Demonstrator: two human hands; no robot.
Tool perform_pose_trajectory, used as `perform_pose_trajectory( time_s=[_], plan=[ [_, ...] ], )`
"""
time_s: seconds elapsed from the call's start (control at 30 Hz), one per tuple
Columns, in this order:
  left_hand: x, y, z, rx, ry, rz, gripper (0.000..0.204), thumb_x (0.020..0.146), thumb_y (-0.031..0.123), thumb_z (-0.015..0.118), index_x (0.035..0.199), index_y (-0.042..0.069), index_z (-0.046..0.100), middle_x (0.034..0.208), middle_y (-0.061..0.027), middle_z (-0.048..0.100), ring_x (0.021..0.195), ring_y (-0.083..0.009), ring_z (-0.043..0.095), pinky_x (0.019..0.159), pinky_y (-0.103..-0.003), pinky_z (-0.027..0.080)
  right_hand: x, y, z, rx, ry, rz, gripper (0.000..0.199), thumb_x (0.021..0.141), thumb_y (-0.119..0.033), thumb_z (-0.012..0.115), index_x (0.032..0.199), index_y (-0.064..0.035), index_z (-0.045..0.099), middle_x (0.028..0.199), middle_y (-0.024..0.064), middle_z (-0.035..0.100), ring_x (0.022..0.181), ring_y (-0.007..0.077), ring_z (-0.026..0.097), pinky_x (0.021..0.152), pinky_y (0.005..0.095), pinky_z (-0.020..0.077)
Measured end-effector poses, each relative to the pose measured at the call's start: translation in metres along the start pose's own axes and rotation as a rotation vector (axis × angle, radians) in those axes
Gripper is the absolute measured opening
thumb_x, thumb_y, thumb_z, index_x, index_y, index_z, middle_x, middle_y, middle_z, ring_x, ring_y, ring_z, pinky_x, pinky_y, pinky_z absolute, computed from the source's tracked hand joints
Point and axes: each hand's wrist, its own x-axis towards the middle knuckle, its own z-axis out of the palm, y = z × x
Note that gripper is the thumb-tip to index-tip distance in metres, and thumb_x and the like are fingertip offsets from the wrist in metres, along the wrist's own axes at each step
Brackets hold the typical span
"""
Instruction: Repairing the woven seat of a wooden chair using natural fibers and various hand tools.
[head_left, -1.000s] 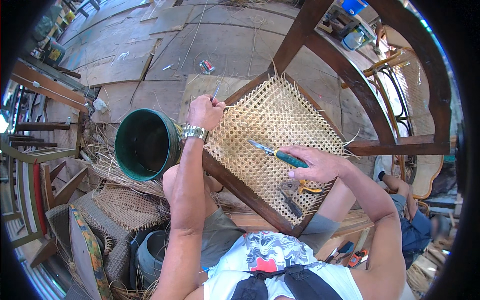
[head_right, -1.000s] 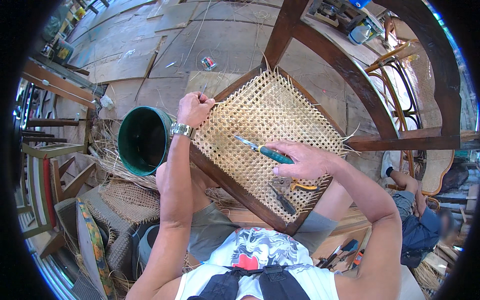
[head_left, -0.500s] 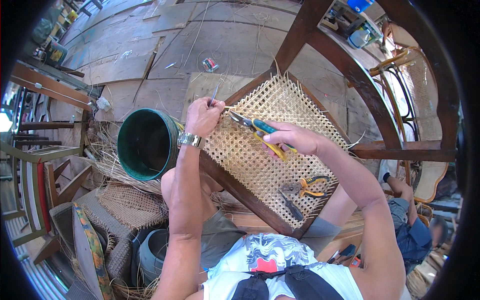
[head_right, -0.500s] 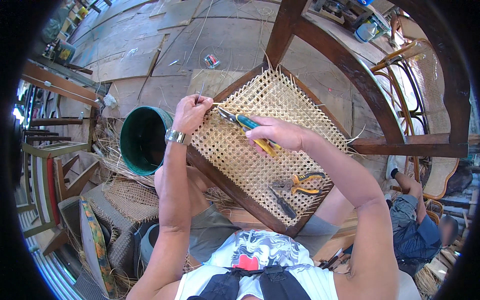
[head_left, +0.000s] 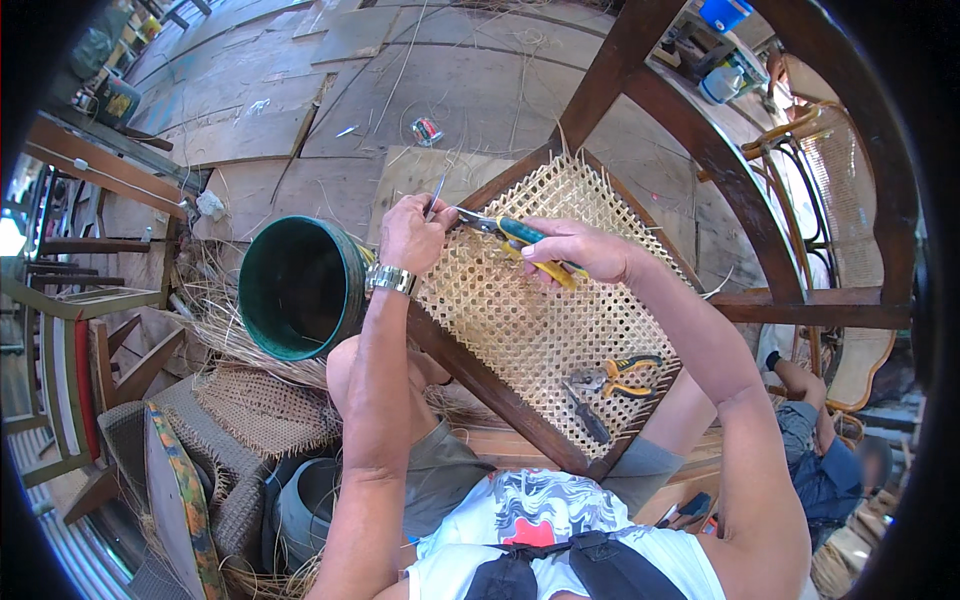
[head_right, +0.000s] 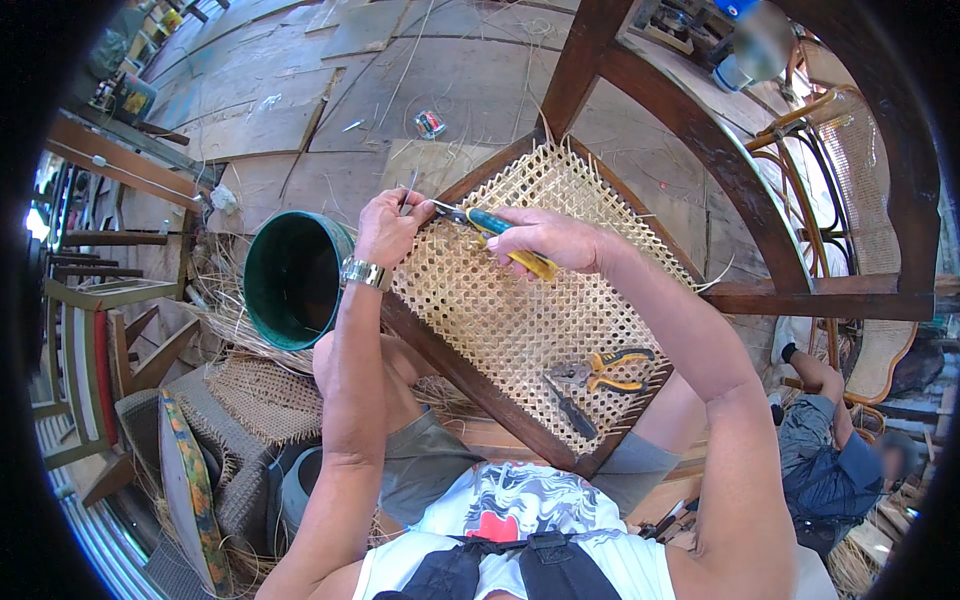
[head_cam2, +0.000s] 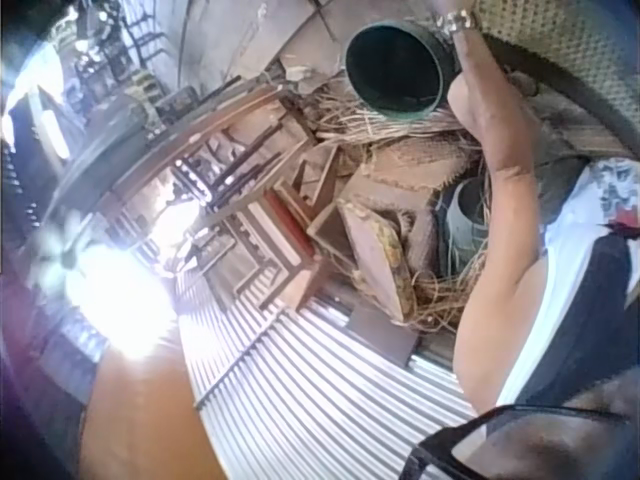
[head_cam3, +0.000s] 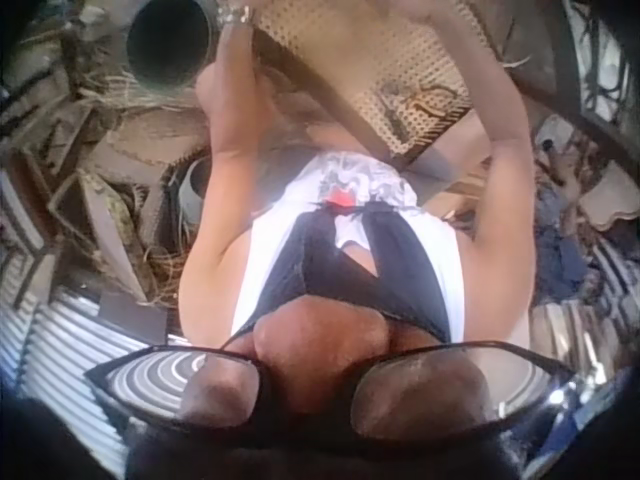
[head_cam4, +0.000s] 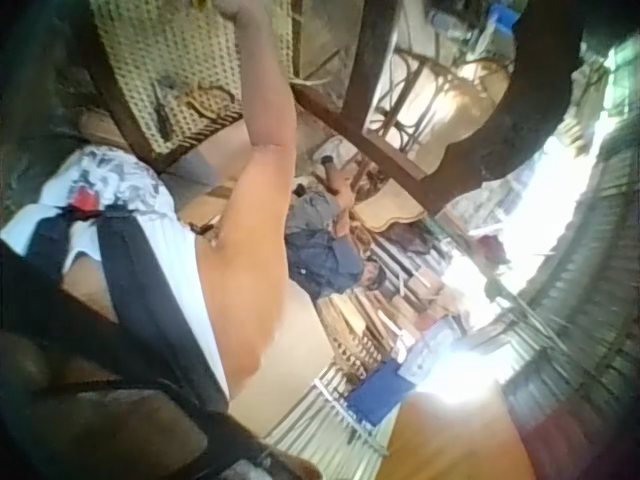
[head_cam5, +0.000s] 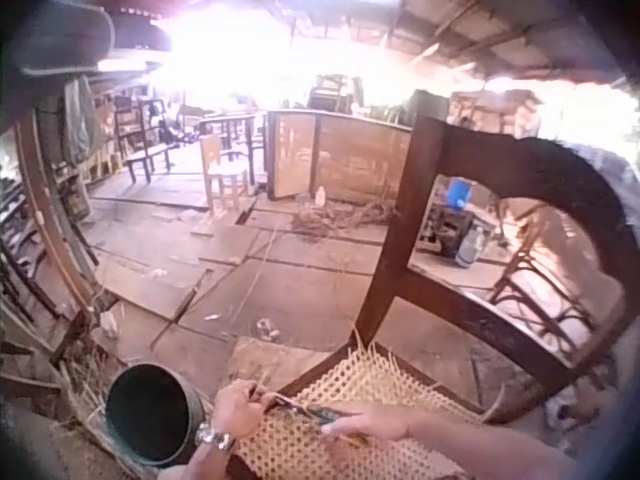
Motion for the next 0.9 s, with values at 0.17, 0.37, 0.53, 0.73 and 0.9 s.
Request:
perform_pose_trajectory(
  time_s=[0.17, 0.37, 0.53, 0.73, 0.9],
  plan=[
    [0.001, -0.003, 0.005, 0.065, 0.064, 0.103, 0.023, 0.082, 0.028, 0.078, 0.089, 0.006, 0.072, 0.091, -0.0165, 0.067, 0.086, -0.0327, 0.064, 0.077, -0.043, 0.049, 0.0, 0.002, -0.012, 0.032, -0.012, 0.032, 0.042, 0.09, -0.033, 0.065, 0.12, -0.0047, 0.057, 0.082, 0.003, 0.059, 0.067, 0.0097, 0.058, 0.059, 0.0253, 0.048],
    [0.014, -0.04, 0.003, -0.087, 0.271, 0.048, 0.026, 0.084, 0.028, 0.077, 0.087, 0.003, 0.07, 0.092, -0.018, 0.068, 0.086, -0.0348, 0.066, 0.078, -0.045, 0.05, -0.038, 0.021, 0.012, -0.528, 0.151, -0.124, 0.057, 0.085, -0.031, 0.068, 0.135, -0.0086, 0.052, 0.082, 0.009, 0.059, 0.073, 0.0183, 0.061, 0.069, 0.0332, 0.0509],
    [0.012, -0.032, 0.0, 0.242, 0.399, 0.017, 0.029, 0.088, 0.033, 0.072, 0.096, 0.004, 0.074, 0.104, -0.0199, 0.067, 0.091, -0.0341, 0.067, 0.081, -0.044, 0.053, -0.096, 0.039, 0.045, -1.126, 0.422, -0.28, 0.071, 0.082, -0.043, 0.074, 0.141, -0.0132, 0.049, 0.12, 0.0199, 0.054, 0.11, 0.0352, 0.055, 0.095, 0.0497, 0.0438],
    [-0.009, -0.005, 0.022, 0.109, 0.217, 0.326, 0.024, 0.087, 0.029, 0.074, 0.1, 0.009, 0.075, 0.118, -0.0094, 0.066, 0.099, -0.0299, 0.067, 0.084, -0.042, 0.053, -0.071, 0.053, 0.031, -1.115, 0.472, -0.401, 0.074, 0.082, -0.048, 0.075, 0.14, -0.0095, 0.05, 0.136, 0.021, 0.048, 0.125, 0.0411, 0.046, 0.108, 0.0553, 0.0348],
    [-0.003, 0.0, 0.022, 0.188, 0.15, 0.277, 0.027, 0.089, 0.029, 0.069, 0.097, 0.003, 0.073, 0.119, -0.0099, 0.066, 0.103, -0.0307, 0.065, 0.09, -0.04, 0.051, 0.006, 0.039, 0.028, -0.871, 0.717, -0.617, 0.051, 0.086, -0.03, 0.074, 0.129, -0.0063, 0.059, 0.118, 0.0161, 0.061, 0.116, 0.0336, 0.054, 0.103, 0.0445, 0.0434]
  ],
)
